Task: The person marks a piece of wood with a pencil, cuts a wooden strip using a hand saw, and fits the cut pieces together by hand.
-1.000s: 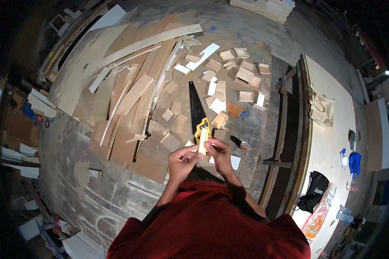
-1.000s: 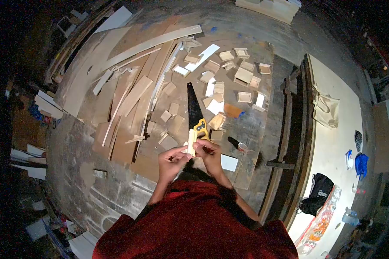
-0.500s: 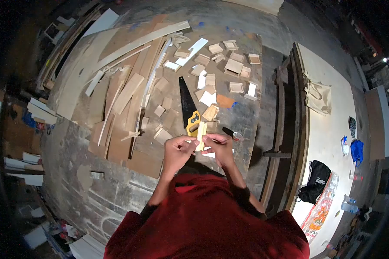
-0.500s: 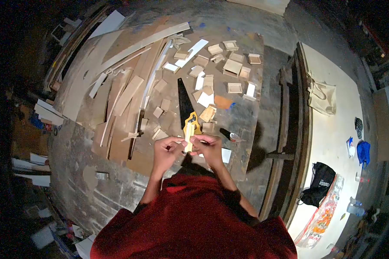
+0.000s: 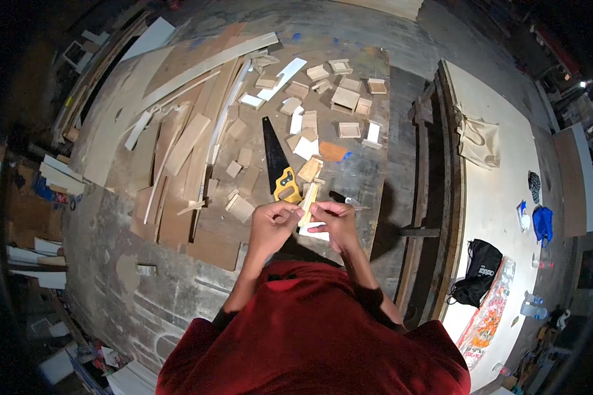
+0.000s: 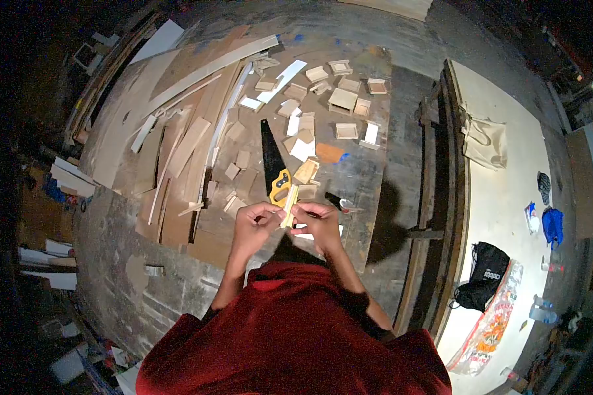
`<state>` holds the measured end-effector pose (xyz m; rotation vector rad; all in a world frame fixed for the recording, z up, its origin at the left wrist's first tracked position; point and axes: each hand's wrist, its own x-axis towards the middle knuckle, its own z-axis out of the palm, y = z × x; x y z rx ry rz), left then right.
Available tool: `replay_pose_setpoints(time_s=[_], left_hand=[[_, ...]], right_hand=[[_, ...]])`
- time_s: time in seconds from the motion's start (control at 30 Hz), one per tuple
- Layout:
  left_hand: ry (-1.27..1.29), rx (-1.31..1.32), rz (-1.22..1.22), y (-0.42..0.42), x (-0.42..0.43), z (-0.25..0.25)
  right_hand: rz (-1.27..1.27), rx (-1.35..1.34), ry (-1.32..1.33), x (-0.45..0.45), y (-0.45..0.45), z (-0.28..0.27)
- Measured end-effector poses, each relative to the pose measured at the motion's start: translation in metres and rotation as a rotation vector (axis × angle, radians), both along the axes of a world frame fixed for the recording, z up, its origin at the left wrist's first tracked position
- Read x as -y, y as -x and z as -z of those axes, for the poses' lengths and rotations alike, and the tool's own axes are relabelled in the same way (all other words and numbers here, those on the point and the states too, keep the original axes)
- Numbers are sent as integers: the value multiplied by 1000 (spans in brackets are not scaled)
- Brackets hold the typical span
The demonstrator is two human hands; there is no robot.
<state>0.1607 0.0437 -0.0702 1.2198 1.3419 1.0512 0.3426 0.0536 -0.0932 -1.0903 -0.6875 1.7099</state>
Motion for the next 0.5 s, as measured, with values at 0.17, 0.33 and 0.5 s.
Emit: replay_pose_setpoints(time_s=[0.17, 0.33, 0.5], left_hand=[[-26, -23, 9, -11, 0, -5], [-36, -112, 94, -14, -3, -19], [5, 3, 37, -19, -9, -22]], right_hand=[[-60, -38, -20, -1, -10, 7], [-68, -62, -73, -8, -15, 18], [-41, -108, -125, -13, -11, 23]])
